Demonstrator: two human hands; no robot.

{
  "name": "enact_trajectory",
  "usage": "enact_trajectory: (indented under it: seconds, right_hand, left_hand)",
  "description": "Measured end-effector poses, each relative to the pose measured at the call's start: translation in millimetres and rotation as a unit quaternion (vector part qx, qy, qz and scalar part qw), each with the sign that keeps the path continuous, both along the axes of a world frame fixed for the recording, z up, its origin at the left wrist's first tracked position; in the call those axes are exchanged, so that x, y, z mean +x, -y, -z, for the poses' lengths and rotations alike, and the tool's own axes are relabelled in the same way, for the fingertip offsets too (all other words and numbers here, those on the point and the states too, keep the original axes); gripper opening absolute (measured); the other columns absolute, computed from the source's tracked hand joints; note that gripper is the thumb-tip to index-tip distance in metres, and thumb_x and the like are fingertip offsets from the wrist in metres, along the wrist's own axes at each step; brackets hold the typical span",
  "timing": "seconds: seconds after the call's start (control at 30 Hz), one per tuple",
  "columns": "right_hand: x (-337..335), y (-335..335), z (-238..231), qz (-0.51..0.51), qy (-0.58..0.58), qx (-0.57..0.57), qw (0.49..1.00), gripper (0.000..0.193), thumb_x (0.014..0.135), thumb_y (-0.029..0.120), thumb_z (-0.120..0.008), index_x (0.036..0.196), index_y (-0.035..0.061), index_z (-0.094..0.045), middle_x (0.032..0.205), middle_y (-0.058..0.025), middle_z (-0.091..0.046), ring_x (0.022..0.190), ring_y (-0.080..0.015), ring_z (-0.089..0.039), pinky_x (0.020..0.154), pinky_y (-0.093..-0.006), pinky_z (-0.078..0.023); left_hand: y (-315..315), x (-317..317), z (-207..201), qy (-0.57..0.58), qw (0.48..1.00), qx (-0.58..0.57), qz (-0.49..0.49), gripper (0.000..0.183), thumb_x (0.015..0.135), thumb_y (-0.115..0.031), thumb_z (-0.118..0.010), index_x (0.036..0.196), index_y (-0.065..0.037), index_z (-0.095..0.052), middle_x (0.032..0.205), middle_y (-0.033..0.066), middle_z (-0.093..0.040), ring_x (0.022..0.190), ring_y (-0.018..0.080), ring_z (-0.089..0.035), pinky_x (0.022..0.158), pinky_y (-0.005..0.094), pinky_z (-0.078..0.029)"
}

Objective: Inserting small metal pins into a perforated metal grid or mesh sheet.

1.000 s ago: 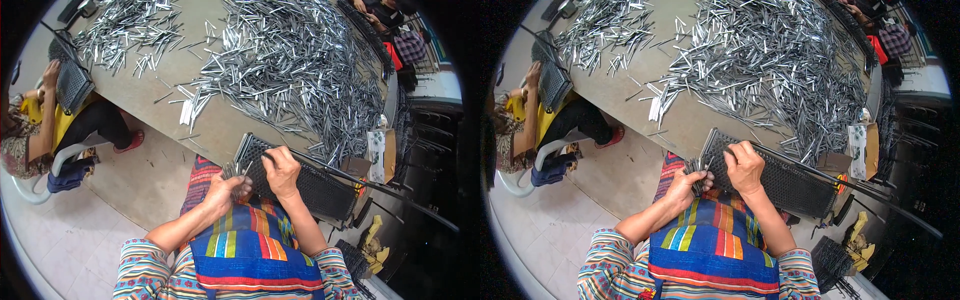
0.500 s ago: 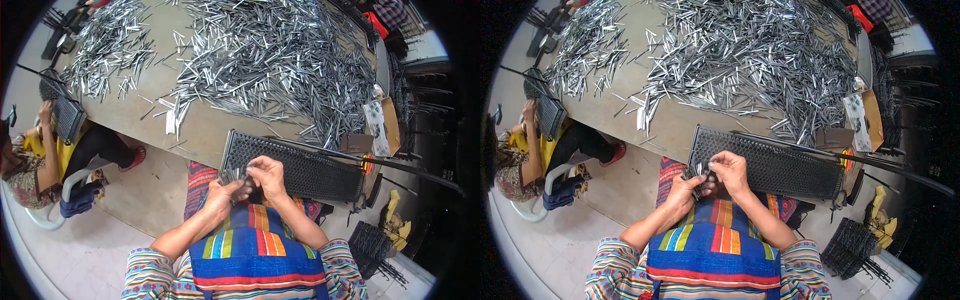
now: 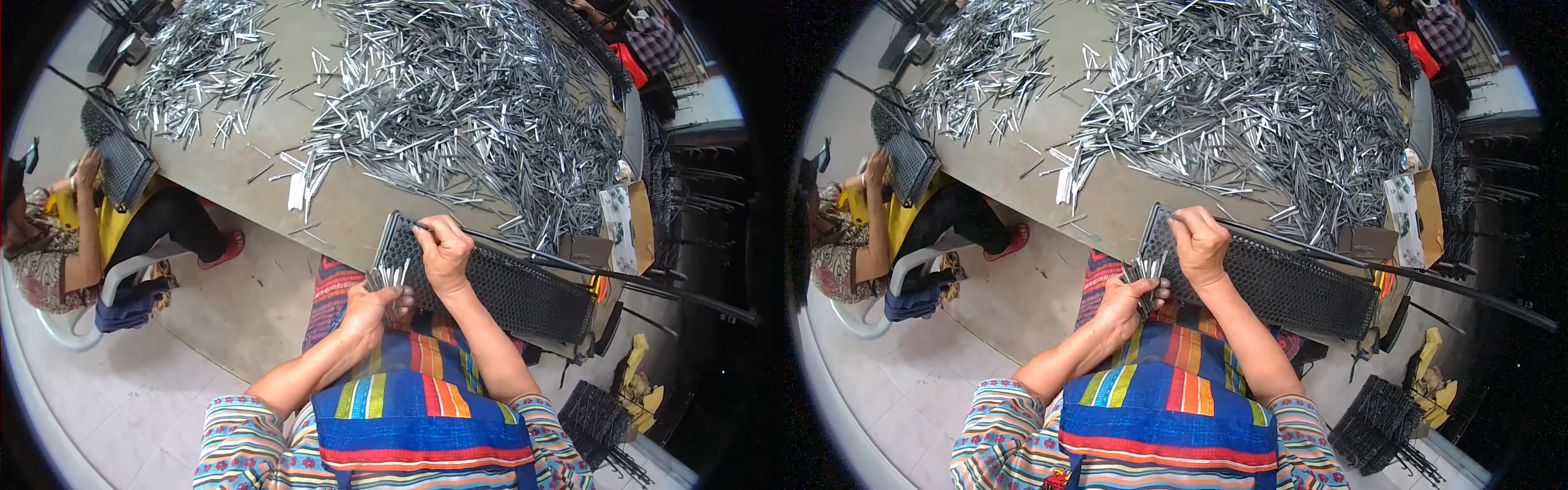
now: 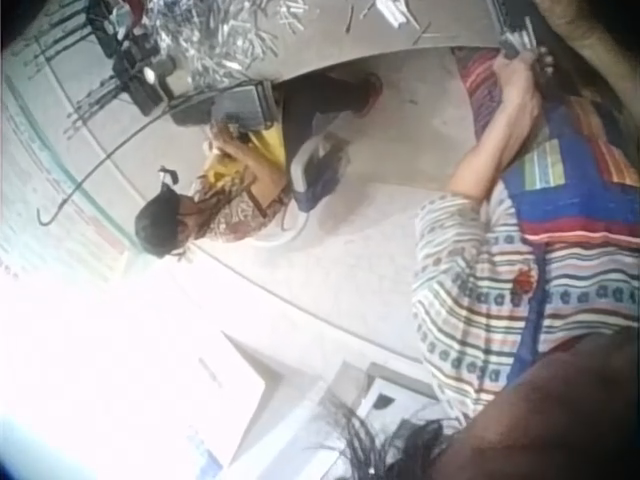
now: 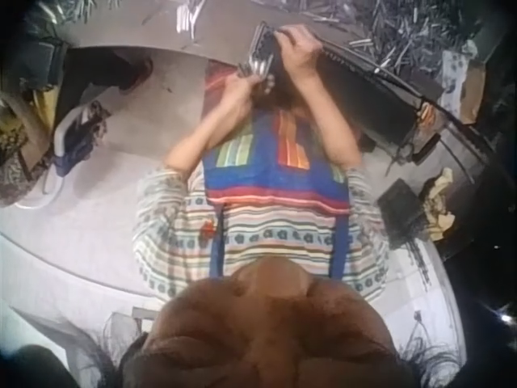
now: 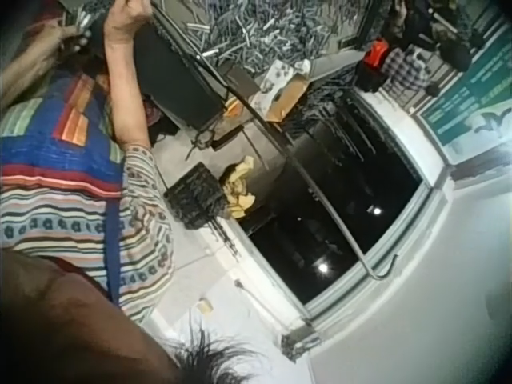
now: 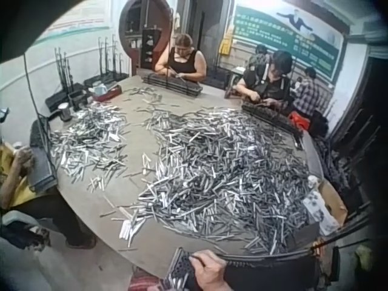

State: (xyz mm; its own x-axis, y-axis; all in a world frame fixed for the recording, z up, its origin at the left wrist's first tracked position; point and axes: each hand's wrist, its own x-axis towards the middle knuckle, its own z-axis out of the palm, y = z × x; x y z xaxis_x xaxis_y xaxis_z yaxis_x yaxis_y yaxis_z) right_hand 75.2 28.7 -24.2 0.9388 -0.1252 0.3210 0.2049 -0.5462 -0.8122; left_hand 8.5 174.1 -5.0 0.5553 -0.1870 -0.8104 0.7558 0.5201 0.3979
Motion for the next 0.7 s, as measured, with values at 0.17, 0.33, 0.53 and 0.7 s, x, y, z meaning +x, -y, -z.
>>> enact_trajectory:
  seconds: [0.17,0.33,0.53,0.7]
  right_hand:
    - [0.8,-8.8,-6.6,-0.044,0.024,-0.160,0.986,0.009,0.072,0.002,-0.070,0.080,0.0023,-0.067,0.077,-0.0103,-0.063,0.062,-0.0256,-0.061,0.057,-0.0329,-0.048]
    - [-1.9,-11.3,-14.9,-0.054,-0.001,-0.217,0.975,0.009,0.074,0.008,-0.071,0.081,0.0029,-0.069,0.076,-0.0112,-0.063,0.060,-0.0248,-0.061,0.057,-0.0314,-0.048]
    - [-27.6,9.7,-13.9,-0.123,-0.396,0.231,0.880,0.008,0.077,0.003,-0.068,0.082,-0.0038,-0.067,0.068,-0.0074,-0.065,0.054,-0.0130,-0.060,0.049,-0.0256,-0.047]
    - [-33.1,8.6,-18.3,-0.069,-0.436,0.358,0.823,0.005,0.077,0.000,-0.069,0.081,-0.0020,-0.068,0.064,-0.0010,-0.062,0.053,-0.0049,-0.052,0.048,-0.0195,-0.040]
  left_hand:
    - [-2.8,2.6,-0.1,-0.013,0.999,-0.030,-0.010,0.012,0.082,0.005,-0.058,0.094,0.003,-0.060,0.082,0.0130,-0.068,0.065,0.0200,-0.067,0.053,0.0281,-0.055]
    - [-3.8,4.8,1.8,-0.010,0.999,-0.031,-0.016,0.013,0.082,0.005,-0.059,0.094,0.003,-0.061,0.081,0.0130,-0.068,0.064,0.0199,-0.067,0.053,0.0281,-0.055]
    - [-3.9,9.1,-6.2,0.011,0.999,-0.045,0.021,0.011,0.084,0.003,-0.059,0.095,0.002,-0.062,0.081,0.0123,-0.068,0.067,0.0196,-0.068,0.055,0.0282,-0.057]
    - [1.9,11.6,-13.4,0.033,0.998,-0.034,0.047,0.011,0.087,0.000,-0.058,0.097,0.003,-0.063,0.081,0.0130,-0.068,0.067,0.0202,-0.068,0.056,0.0294,-0.058]
